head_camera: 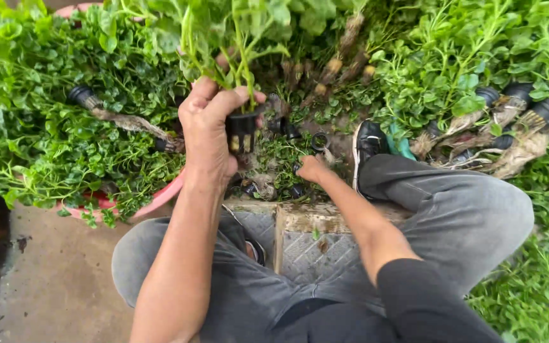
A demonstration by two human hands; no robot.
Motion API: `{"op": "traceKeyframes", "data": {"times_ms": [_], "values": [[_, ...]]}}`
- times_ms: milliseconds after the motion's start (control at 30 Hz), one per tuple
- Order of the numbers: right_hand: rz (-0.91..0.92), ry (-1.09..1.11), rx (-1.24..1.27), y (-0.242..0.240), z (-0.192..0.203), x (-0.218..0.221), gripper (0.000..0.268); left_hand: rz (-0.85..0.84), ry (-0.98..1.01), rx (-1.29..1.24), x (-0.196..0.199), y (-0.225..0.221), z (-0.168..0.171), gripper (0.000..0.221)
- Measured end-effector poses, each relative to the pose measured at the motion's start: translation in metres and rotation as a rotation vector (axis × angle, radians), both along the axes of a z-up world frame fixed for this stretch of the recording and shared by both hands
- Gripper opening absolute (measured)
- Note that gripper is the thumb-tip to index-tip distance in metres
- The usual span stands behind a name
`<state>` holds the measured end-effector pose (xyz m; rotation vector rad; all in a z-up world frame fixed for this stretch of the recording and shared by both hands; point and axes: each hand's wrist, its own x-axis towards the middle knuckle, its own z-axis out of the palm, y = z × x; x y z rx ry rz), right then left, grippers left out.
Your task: Sorting and bundling green leafy plants at a processing station.
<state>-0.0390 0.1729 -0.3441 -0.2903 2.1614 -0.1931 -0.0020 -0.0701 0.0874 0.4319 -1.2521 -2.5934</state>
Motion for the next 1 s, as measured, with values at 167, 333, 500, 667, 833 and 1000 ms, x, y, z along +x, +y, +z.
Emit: {"op": "traceKeyframes", "data": {"times_ms": [167, 333, 500, 667, 833, 1000], "values": [[-0.466, 0.224, -0.173, -0.018, 0.080, 0.028, 0.028, 0.029, -0.120, -0.013, -0.005, -0.007, 0.005, 0.020], [-0.558, 0.838, -0.564, -0.002, 0.177, 0.022, 0.027, -0.098, -0.095, 0.010, -0.011, -0.020, -0.026, 0.025], [-0.650, 1.360, -0.784, 0.107, 0.408, 0.053, 0.021, -0.300, -0.116, 0.027, -0.010, 0.023, -0.014, 0.042], [-1.054, 1.723, -0.603, 0.267, 0.426, 0.134, 0.036, -0.420, -0.018, 0.037, -0.003, 0.021, -0.060, 0.046], [-1.235, 1.554, 0.000, 0.373, 0.355, 0.247, 0.032, -0.493, -0.109, -0.041, 0.013, 0.084, -0.031, 0.065], [-0.670, 1.619, 0.243, 0.263, 0.414, 0.204, 0.034, -0.388, -0.107, -0.061, 0.020, 0.115, -0.060, 0.037]]}}
